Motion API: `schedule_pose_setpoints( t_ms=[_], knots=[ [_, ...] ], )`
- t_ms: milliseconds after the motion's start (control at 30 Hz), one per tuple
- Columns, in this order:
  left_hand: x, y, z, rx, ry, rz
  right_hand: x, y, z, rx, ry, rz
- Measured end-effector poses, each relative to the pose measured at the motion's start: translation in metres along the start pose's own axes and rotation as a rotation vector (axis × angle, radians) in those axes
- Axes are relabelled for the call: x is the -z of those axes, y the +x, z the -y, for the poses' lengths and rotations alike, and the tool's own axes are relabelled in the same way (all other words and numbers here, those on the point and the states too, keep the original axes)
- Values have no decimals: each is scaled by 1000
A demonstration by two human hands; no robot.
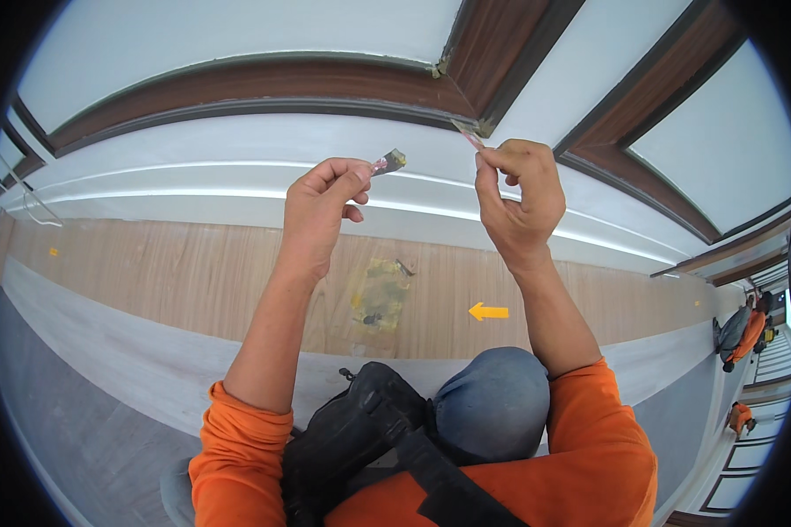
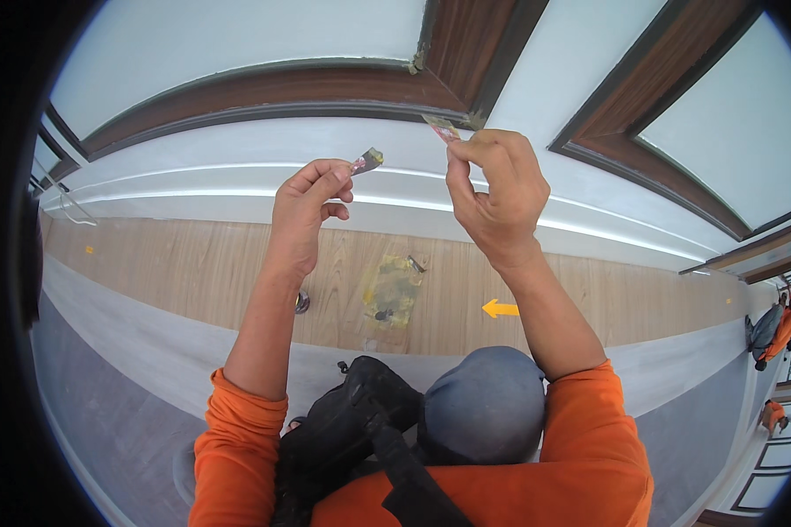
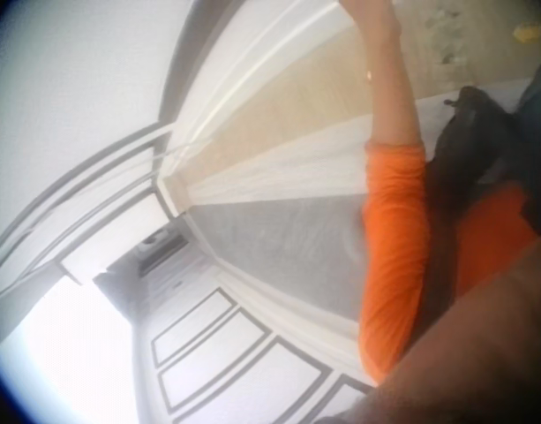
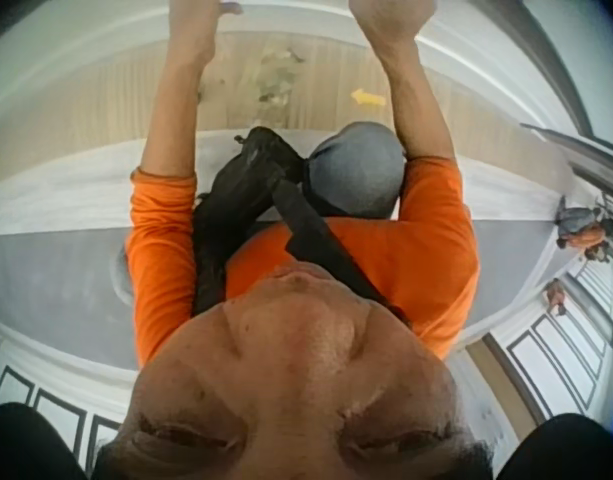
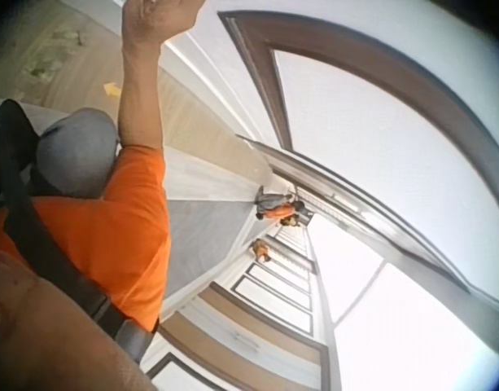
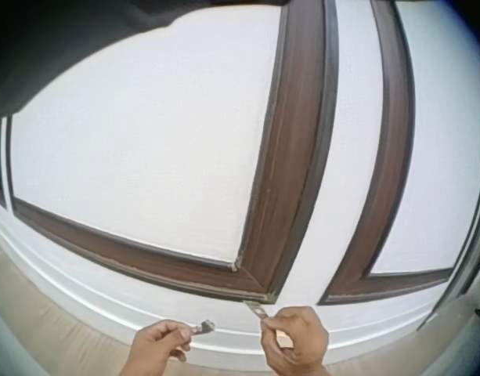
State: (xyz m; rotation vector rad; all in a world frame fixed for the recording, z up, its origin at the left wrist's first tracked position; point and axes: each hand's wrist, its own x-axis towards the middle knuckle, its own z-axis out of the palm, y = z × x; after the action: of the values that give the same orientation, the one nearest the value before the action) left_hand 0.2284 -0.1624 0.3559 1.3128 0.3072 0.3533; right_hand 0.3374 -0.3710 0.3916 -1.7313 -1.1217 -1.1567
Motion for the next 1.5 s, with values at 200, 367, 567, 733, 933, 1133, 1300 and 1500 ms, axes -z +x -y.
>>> schedule_pose_setpoints(
  t_ms=[200, 367, 567, 733, 933, 1133, 1300, 1500],
  knots=[
    [-18, 0, -8, -563, 680, 143, 33, -1, 20, -197, 137, -127],
    [-48, 6, 1, -827, 853, 118, 38, -19, 9, -274, 149, -87],
    [-87, 17, -3, -583, 889, 156, 59, -23, -1, -270, 61, -76],
    [-94, 28, -2, -603, 1094, 112, 65, -29, -8, -306, 72, -83],
    [-100, 26, 3, -566, 1279, 166, 71, -36, -14, -335, 107, -97],
    [-94, 5, -4, -607, 864, 62, 71, -39, -16, -327, 171, -168],
    [-79, 9, -17, -545, 508, 51, 54, -20, -6, -267, 147, -77],
    [-46, 17, -36, -241, 87, -99, 7, 30, -4, -242, 115, 98]
  ],
)
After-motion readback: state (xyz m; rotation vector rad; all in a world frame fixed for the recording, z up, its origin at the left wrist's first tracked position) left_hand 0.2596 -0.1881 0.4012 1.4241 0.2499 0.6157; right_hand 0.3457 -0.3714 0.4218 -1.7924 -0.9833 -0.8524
